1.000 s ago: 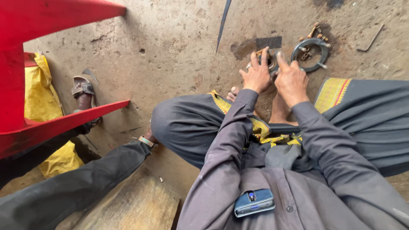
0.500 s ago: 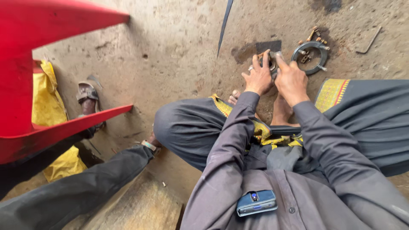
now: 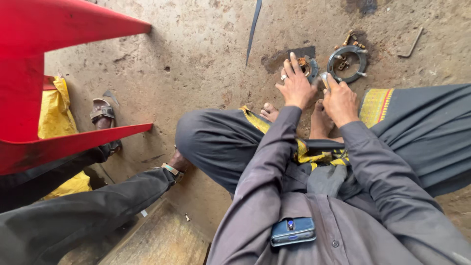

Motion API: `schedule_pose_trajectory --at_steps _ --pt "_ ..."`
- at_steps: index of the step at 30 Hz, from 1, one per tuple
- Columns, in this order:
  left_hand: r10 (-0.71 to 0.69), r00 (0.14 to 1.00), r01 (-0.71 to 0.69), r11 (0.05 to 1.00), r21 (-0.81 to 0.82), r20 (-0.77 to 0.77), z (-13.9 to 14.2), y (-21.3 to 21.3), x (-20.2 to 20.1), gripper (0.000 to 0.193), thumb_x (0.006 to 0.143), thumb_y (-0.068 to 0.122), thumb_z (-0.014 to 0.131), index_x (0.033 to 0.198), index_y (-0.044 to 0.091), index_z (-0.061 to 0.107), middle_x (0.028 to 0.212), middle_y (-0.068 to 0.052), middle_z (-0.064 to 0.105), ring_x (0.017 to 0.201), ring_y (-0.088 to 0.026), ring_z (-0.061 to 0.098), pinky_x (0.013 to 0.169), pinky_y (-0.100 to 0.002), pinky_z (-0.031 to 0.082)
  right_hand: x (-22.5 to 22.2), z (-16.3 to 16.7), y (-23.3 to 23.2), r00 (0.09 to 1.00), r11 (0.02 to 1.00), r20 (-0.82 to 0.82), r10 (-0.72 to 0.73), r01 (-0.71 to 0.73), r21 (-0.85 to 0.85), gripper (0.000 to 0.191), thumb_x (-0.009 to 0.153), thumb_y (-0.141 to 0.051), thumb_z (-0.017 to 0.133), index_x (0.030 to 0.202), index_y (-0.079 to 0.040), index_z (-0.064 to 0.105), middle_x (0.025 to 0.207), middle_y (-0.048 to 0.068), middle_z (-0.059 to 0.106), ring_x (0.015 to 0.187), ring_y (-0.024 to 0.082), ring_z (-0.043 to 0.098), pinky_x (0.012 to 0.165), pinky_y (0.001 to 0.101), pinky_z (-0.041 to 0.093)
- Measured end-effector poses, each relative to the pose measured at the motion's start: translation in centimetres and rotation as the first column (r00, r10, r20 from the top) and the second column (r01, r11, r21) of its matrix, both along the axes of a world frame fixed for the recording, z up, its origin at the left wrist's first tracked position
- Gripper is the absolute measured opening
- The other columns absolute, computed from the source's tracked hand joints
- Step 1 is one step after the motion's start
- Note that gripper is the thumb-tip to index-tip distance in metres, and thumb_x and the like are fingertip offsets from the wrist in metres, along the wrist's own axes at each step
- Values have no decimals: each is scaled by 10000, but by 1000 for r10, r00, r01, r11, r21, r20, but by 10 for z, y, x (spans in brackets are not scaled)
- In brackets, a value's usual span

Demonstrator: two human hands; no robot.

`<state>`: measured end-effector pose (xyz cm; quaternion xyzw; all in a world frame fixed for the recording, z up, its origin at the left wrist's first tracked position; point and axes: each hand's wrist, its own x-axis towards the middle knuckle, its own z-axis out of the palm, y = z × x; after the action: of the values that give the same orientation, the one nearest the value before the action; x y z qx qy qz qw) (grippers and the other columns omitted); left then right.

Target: The person sits on the ground fitting a cylindrical metal component into a rusted pump or valve housing, pressing and rotating it by hand and repositioning the housing and a nearby flange ring with bolts on the dirt floor.

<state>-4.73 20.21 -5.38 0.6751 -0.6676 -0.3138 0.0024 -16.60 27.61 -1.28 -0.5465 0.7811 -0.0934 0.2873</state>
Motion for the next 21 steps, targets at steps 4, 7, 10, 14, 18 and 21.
schedule_pose_trajectory --at_steps 4,7,10,14,18,21 --pt "-174 983 177 982 -60 52 -5 -10 16 1279 732 468 853 1631 141 5 1625 -179 287 1420 -395 452 1053 -708 399 2 6 -1 1000 999 20 21 -20 -36 513 996 -204 637 1503 -153 590 1080 278 652 929 509 653 816 581 520" --pt "-192 981 191 981 35 9 -3 -17 21 1318 659 433 876 1598 161 -9 1621 -168 240 1423 -384 423 993 -692 415 4 7 0 998 996 39 50 -47 -73 508 973 -190 640 1476 -137 596 1056 282 641 909 495 664 803 568 535" --pt "-151 987 152 988 19 -48 -4 -15 19 1274 687 477 877 1584 189 19 1593 -184 244 1424 -429 396 989 -690 419 9 3 2 997 997 19 80 -79 -27 505 987 -189 629 1491 -179 602 983 262 636 881 492 665 792 572 540" --pt "-146 986 147 989 7 -80 -11 -12 19 1216 725 440 864 1580 161 46 1590 -227 223 1402 -484 392 995 -681 419 12 -3 -1 995 995 -13 97 -97 -24 508 989 -183 621 1496 -183 603 973 272 624 831 497 672 741 579 547" --pt "-130 978 126 991 -35 -161 -20 -11 22 1184 713 382 877 1563 140 90 1550 -262 244 1367 -522 406 1042 -633 414 13 -4 -6 990 991 -50 133 -133 8 511 1011 -190 614 1521 -186 582 957 274 620 783 497 675 699 578 553" --pt "-134 977 128 991 -47 -167 -23 -12 22 1189 705 336 878 1572 130 92 1524 -266 276 1337 -514 435 1062 -595 423 15 -1 -7 989 991 -66 130 -128 28 531 995 -190 621 1523 -201 575 946 270 623 766 503 672 682 589 548"
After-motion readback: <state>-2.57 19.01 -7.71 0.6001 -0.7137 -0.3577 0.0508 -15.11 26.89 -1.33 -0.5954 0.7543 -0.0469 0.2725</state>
